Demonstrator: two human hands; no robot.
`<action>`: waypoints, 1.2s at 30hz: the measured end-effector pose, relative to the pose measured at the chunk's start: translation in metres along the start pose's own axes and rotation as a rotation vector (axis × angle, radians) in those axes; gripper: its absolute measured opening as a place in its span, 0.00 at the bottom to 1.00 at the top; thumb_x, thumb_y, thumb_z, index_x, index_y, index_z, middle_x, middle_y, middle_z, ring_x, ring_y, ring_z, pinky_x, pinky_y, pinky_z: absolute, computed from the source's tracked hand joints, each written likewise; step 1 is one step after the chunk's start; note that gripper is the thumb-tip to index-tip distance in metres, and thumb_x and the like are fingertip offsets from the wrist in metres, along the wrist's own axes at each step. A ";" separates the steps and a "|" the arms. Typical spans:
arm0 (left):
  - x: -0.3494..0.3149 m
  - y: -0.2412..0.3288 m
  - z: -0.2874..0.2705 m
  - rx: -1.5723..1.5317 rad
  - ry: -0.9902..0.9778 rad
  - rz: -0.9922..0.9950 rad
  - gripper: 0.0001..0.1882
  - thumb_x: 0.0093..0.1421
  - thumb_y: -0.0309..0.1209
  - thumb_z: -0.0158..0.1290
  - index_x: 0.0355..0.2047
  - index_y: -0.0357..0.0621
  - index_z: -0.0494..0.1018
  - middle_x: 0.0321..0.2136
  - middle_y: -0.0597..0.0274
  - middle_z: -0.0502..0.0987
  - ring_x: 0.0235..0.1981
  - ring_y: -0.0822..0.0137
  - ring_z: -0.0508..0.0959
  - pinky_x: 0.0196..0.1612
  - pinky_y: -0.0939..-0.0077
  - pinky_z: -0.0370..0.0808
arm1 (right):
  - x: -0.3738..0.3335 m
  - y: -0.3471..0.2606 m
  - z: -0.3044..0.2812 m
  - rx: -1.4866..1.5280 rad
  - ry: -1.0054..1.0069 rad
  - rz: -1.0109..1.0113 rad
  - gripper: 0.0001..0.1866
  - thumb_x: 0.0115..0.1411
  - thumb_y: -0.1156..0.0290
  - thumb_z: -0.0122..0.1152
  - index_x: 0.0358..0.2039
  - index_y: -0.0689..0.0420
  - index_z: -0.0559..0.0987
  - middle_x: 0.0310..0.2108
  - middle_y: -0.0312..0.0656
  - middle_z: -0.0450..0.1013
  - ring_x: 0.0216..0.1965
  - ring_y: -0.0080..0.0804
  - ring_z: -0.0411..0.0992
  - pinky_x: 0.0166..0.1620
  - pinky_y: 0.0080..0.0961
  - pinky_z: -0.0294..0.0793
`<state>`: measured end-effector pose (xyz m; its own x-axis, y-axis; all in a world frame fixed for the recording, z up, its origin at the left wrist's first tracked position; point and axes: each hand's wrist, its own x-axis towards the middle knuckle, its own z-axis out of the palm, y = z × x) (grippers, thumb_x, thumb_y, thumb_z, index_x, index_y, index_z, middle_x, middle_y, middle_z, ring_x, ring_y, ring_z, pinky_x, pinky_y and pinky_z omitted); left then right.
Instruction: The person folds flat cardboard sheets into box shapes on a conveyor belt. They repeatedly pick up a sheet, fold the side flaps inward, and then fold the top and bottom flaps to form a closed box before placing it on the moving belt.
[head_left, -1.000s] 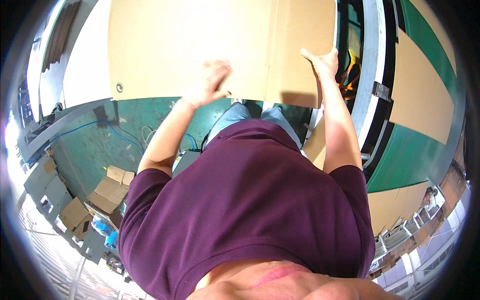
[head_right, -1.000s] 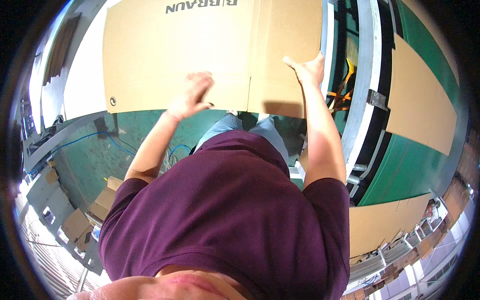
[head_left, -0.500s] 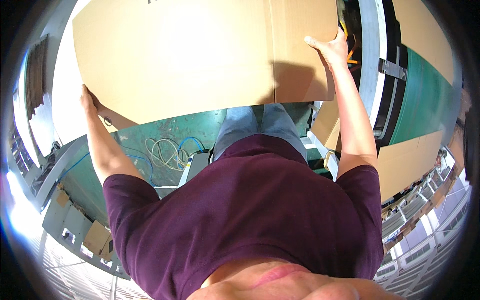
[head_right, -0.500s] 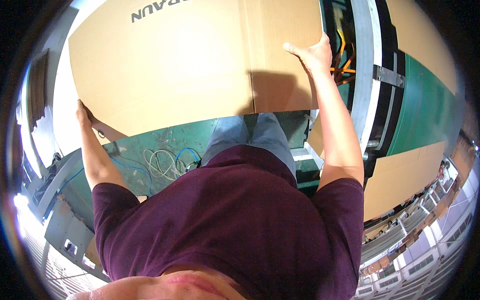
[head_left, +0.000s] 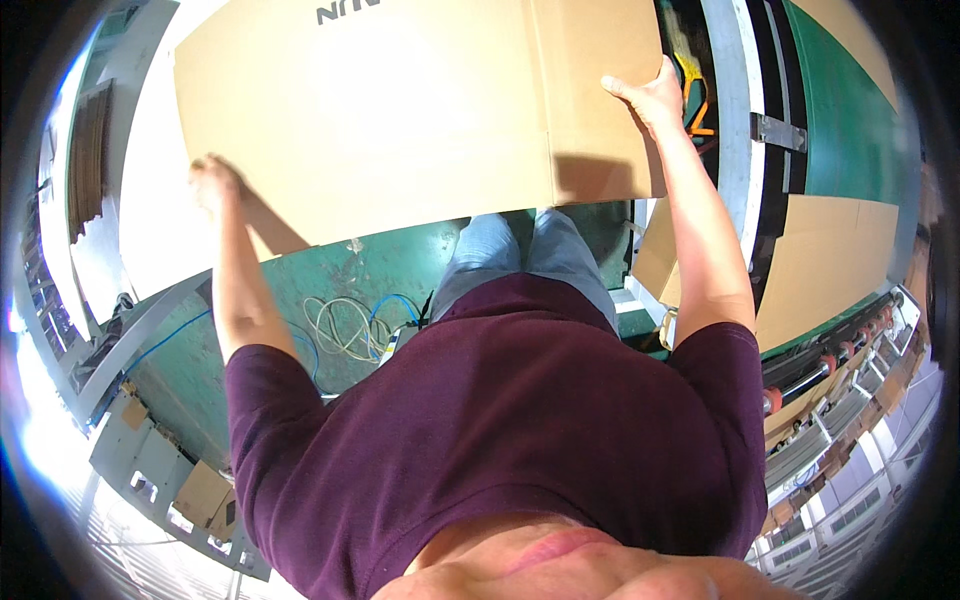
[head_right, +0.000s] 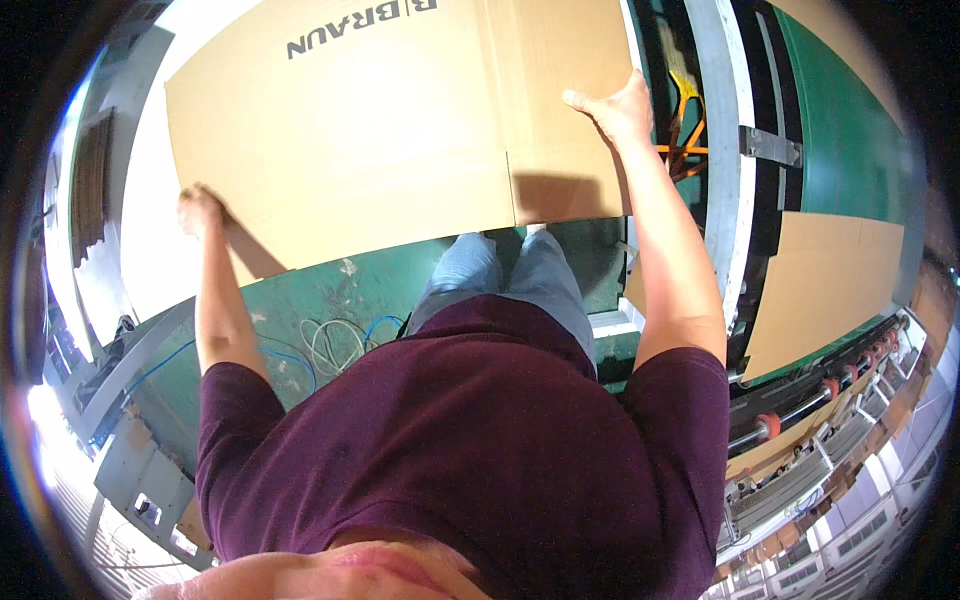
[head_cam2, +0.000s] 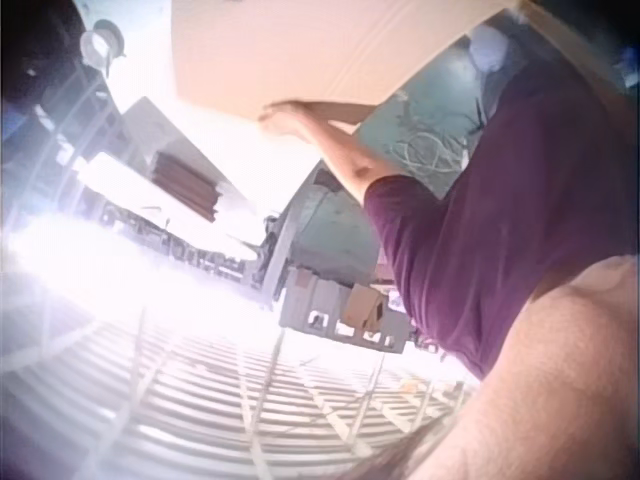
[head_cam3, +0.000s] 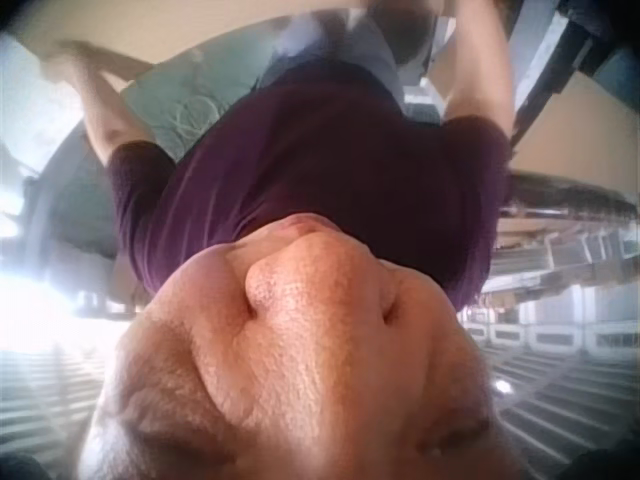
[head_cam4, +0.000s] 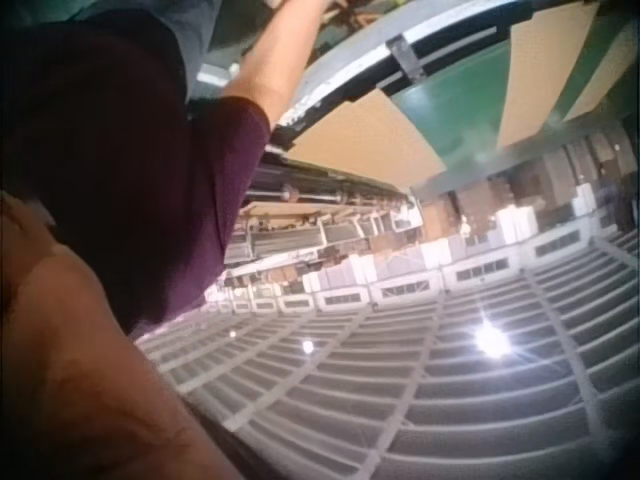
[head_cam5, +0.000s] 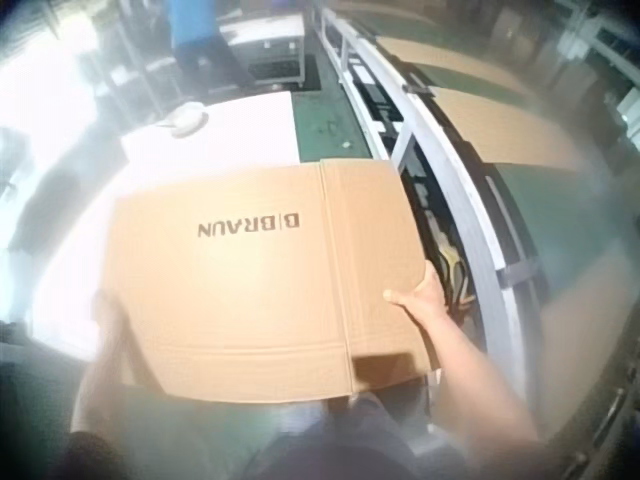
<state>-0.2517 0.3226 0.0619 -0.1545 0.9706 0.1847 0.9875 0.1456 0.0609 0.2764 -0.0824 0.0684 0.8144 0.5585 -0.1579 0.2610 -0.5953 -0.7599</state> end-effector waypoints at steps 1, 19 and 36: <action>-0.017 0.001 0.011 -0.154 0.062 0.172 0.23 0.61 0.44 0.45 0.47 0.39 0.72 0.44 0.46 0.77 0.45 0.47 0.76 0.49 0.54 0.72 | 0.003 0.000 0.000 0.009 -0.013 -0.030 0.46 0.31 0.57 0.82 0.50 0.60 0.68 0.45 0.48 0.74 0.48 0.40 0.73 0.53 0.35 0.70; -0.375 0.212 -0.112 -0.564 -0.478 1.402 0.15 0.44 0.27 0.59 0.34 0.41 0.72 0.44 0.53 0.72 0.51 0.50 0.69 0.54 0.60 0.68 | 0.007 0.041 -0.042 0.096 0.062 -0.178 0.48 0.42 0.59 0.74 0.60 0.63 0.60 0.54 0.58 0.64 0.57 0.52 0.62 0.59 0.41 0.63; -0.390 0.201 -0.105 -0.148 -0.388 1.436 0.27 0.49 0.28 0.56 0.50 0.30 0.68 0.53 0.45 0.68 0.57 0.45 0.65 0.59 0.60 0.66 | 0.153 0.270 -0.340 -0.864 0.343 -0.204 0.22 0.51 0.76 0.56 0.49 0.58 0.71 0.50 0.49 0.69 0.52 0.47 0.67 0.54 0.38 0.66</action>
<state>0.0039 -0.0471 0.1055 0.9616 0.2585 -0.0923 0.2705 -0.9495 0.1587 0.6477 -0.3536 0.0534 0.7826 0.5805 0.2248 0.5960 -0.8030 -0.0015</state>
